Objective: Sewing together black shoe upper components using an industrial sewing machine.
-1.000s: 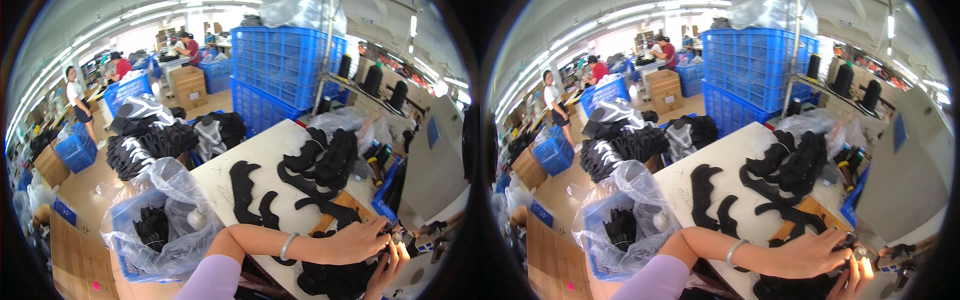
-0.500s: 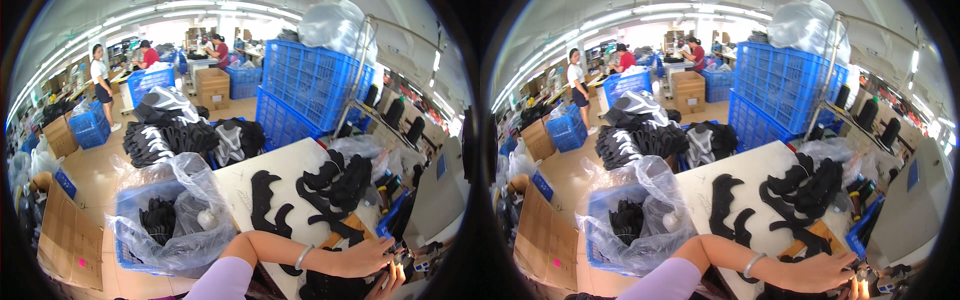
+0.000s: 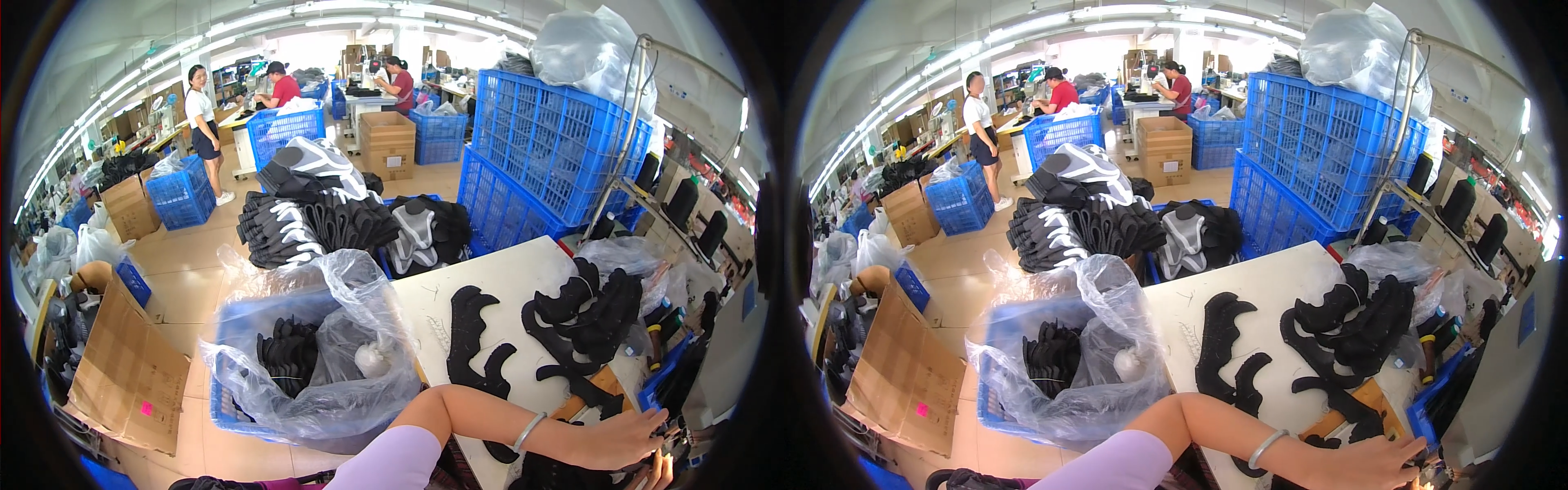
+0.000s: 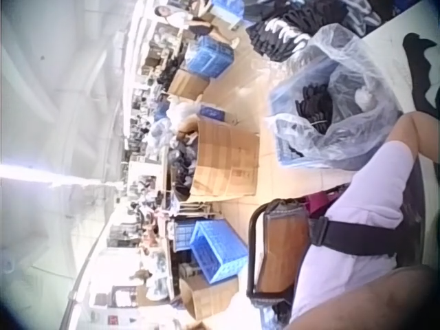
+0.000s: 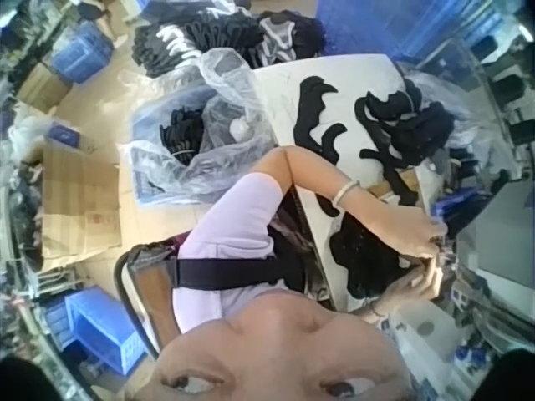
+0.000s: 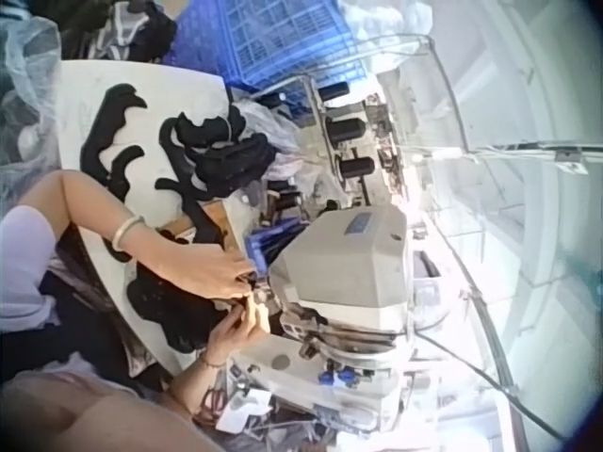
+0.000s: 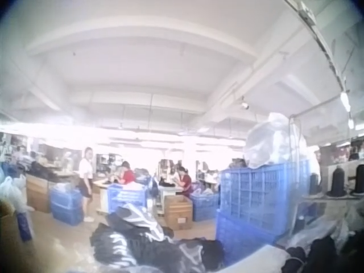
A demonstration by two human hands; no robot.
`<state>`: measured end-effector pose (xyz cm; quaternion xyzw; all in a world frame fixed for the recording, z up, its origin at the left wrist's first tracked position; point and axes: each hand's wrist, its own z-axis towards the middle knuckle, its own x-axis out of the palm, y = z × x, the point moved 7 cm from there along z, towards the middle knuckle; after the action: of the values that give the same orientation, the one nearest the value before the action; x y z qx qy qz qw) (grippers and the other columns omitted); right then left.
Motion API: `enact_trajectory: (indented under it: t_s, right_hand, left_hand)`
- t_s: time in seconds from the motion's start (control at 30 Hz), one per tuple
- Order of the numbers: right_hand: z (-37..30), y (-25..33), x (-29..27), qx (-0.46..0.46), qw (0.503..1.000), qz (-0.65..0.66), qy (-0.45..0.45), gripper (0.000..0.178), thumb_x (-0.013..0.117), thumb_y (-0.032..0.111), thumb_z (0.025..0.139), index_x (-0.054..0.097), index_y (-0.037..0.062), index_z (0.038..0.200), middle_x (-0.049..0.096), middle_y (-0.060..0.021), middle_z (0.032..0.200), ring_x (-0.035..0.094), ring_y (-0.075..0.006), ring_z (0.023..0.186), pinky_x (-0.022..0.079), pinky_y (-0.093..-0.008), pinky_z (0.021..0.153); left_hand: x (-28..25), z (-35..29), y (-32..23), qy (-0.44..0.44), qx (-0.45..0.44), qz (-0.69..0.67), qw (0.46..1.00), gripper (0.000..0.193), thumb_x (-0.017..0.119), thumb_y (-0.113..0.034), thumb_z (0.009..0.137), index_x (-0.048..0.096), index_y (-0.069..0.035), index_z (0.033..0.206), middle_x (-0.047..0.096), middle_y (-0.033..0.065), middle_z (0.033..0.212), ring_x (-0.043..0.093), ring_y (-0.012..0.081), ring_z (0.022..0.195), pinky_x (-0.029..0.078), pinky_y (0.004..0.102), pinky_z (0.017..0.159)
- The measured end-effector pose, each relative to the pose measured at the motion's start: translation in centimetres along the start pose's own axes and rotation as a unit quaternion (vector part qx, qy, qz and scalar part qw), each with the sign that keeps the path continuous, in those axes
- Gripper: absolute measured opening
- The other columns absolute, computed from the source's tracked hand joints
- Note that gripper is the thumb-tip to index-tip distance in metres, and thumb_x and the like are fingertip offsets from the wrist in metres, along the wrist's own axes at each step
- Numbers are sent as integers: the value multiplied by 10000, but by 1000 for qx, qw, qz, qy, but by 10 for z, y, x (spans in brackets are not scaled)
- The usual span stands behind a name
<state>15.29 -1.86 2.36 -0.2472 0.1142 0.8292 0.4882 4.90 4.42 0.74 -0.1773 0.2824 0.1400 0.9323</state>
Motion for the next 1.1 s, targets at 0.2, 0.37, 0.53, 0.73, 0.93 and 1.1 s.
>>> enact_trajectory:
  t_s: [0.2,0.37,0.53,0.73,0.93,1.1]
  right_hand:
    - [-1,0,-4,3,1000,-6,-6,222,545,125,927,617,12,1105,539,-126,1076,531,-262,989,446,-362,824]
    - [5,5,-3,-16,1000,-3,-12,248,558,127,921,599,15,1138,562,-122,1096,540,-256,998,449,-357,835]
    - [-36,-43,18,89,995,-10,39,269,513,20,908,545,-14,1173,488,-172,1207,486,-312,1134,372,-392,963]
    - [-34,-45,18,105,993,-23,42,268,526,0,896,548,-4,1163,487,-166,1202,491,-306,1126,374,-393,960]
    - [-34,-43,18,89,996,7,13,262,530,-9,891,560,2,1151,500,-162,1191,488,-318,1131,378,-400,957]
    - [1,5,-11,34,999,-14,16,259,563,131,918,592,12,1147,547,-138,1117,533,-270,1024,445,-369,847]
  left_hand:
    - [2,4,-6,48,-24,-20,998,345,603,-167,782,562,60,1039,430,315,1227,483,368,1100,450,371,798]
    - [-14,-2,-15,-38,32,92,995,253,550,-160,798,528,43,946,443,295,1174,523,306,1025,491,301,591]
    - [-25,0,-12,0,10,34,999,231,588,-119,764,528,49,911,487,255,1080,540,303,963,493,268,533]
    - [-25,2,-10,-23,11,47,999,210,598,-91,749,545,49,897,488,220,1049,538,282,940,518,265,561]
    - [-32,3,-16,-24,3,85,996,253,594,-103,745,545,59,933,486,211,1053,535,282,943,515,276,590]
    - [7,-5,-15,-2,29,46,999,295,559,-120,777,531,28,1030,444,250,1190,506,335,1043,476,347,717]
